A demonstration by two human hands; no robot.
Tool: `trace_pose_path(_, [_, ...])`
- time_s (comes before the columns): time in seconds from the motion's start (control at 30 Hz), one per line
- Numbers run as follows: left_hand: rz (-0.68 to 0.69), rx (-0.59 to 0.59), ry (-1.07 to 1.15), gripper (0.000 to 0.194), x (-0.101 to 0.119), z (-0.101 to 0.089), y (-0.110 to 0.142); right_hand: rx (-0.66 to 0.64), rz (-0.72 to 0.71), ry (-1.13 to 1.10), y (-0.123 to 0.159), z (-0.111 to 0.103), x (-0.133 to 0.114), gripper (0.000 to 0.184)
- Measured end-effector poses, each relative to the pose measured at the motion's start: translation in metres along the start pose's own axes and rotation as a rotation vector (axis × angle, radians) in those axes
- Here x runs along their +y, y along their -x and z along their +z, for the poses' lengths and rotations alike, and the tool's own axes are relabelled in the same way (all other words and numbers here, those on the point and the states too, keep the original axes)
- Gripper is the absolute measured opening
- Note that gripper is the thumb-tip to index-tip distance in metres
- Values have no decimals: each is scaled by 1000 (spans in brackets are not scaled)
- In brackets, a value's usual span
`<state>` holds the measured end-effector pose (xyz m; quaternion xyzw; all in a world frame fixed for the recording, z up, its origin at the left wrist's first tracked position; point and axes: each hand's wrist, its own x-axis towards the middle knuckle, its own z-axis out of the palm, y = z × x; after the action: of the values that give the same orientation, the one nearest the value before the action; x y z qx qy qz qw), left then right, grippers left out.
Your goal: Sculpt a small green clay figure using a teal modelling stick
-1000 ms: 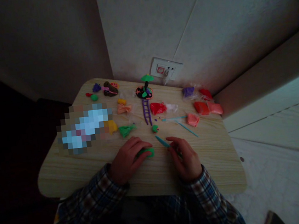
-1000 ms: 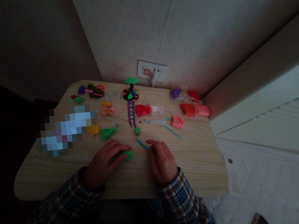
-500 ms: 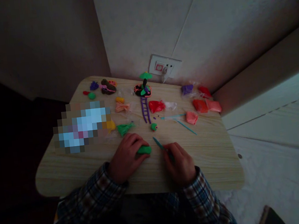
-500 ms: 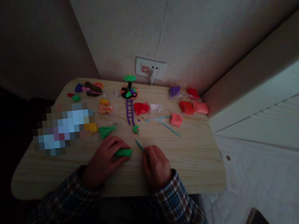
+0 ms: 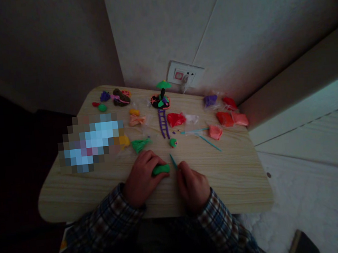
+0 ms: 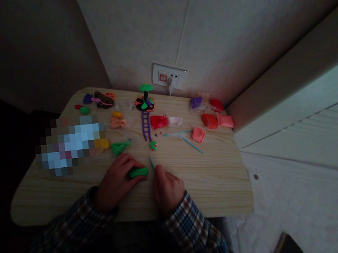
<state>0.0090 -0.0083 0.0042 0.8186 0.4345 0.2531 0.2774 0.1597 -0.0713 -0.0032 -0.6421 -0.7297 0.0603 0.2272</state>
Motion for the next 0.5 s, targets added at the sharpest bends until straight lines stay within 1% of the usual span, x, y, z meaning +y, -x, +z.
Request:
trace_pose_path(0.07, [4, 8, -14, 13, 0, 1, 0, -2, -26, 0, -2, 1, -1, 17])
trace_pose_path(0.2, [11, 21, -33, 11, -1, 2, 0, 5, -36, 3, -8, 5, -3, 17])
trace_pose_path(0.3, [12, 25, -30, 11, -1, 3, -1, -20, -46, -5, -13, 6, -3, 16])
trace_pose_path(0.4, [16, 28, -15, 12, -1, 2, -1, -40, -7, -41, -15, 5, -1, 15])
trace_pose_path(0.5, [14, 43, 9, 18, 0, 1, -1, -25, 42, -114, -13, 1, 4, 16])
